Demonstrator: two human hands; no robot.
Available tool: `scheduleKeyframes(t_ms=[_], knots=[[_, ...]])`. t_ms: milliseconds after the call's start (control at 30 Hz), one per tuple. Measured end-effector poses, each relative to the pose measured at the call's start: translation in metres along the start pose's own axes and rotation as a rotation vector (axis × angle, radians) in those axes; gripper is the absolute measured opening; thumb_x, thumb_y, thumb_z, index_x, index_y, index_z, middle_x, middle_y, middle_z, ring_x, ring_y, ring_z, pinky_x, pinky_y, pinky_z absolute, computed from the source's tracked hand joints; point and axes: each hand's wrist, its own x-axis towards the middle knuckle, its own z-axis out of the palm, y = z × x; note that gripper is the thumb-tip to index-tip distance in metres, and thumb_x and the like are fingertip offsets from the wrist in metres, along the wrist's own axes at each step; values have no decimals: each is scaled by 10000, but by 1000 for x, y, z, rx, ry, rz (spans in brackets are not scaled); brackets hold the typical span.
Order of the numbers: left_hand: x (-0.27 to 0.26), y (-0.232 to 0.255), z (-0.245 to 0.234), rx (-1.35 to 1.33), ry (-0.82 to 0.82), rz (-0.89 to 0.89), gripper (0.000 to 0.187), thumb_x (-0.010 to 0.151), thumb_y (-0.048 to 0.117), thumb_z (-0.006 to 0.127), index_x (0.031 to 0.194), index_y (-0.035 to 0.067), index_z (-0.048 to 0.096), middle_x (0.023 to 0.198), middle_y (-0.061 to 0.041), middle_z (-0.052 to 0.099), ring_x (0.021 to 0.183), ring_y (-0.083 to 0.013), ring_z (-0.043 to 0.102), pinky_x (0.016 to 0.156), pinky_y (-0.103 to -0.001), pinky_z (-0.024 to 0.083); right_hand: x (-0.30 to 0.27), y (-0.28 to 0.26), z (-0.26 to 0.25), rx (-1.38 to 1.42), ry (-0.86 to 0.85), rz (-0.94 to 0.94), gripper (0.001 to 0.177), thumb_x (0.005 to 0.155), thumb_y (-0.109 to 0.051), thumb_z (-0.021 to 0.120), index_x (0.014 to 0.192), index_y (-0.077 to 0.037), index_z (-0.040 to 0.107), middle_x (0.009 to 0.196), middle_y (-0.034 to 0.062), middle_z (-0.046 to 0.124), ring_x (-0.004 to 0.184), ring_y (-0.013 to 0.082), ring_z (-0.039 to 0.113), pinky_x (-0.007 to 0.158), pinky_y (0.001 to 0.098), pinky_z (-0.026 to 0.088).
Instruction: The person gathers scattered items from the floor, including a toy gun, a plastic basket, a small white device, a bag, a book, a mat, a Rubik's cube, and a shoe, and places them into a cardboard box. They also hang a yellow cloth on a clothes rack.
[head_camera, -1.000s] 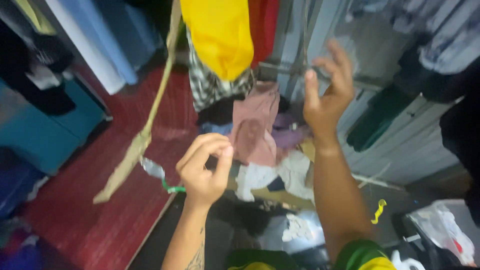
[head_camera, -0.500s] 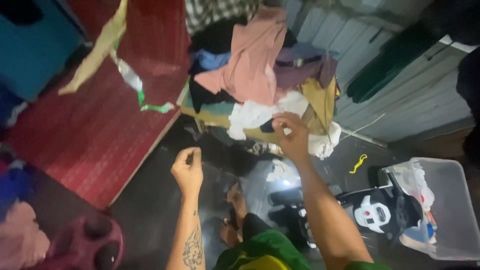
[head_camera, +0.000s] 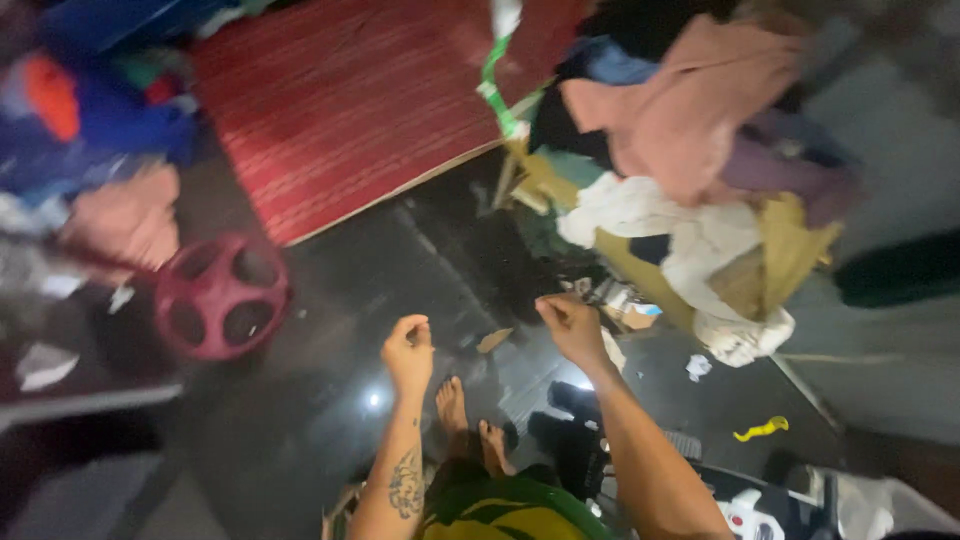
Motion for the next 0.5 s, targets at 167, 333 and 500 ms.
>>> scheduleKeyframes(t_ms=[167,333,500], knots=[[-53,-48,-43,175,185,75,248,759,-76,666,929,85,747,888,-110,700,790,-240,676,683,-352,532,-14,3,21,-110,-58,-54,290,922,-268,748,1136,-73,767,1050,111,763,888,199,727,788,315,558],[-96,-77,-96,176,409,-99,243,814,-80,615,888,105,754,865,-113,633,687,-244,615,652,-343,477,-18,-8,56,-33,-206,-145,357,924,-272,737,1224,-79,721,1149,125,746,1013,202,743,825,312,591],[-109,-68,-149,238,621,-99,246,769,-80,624,881,107,738,787,-101,583,675,-223,576,646,-342,460,-27,-61,106,4,-359,-235,362,923,-269,747,1229,-76,730,1115,132,753,961,204,767,785,310,614]])
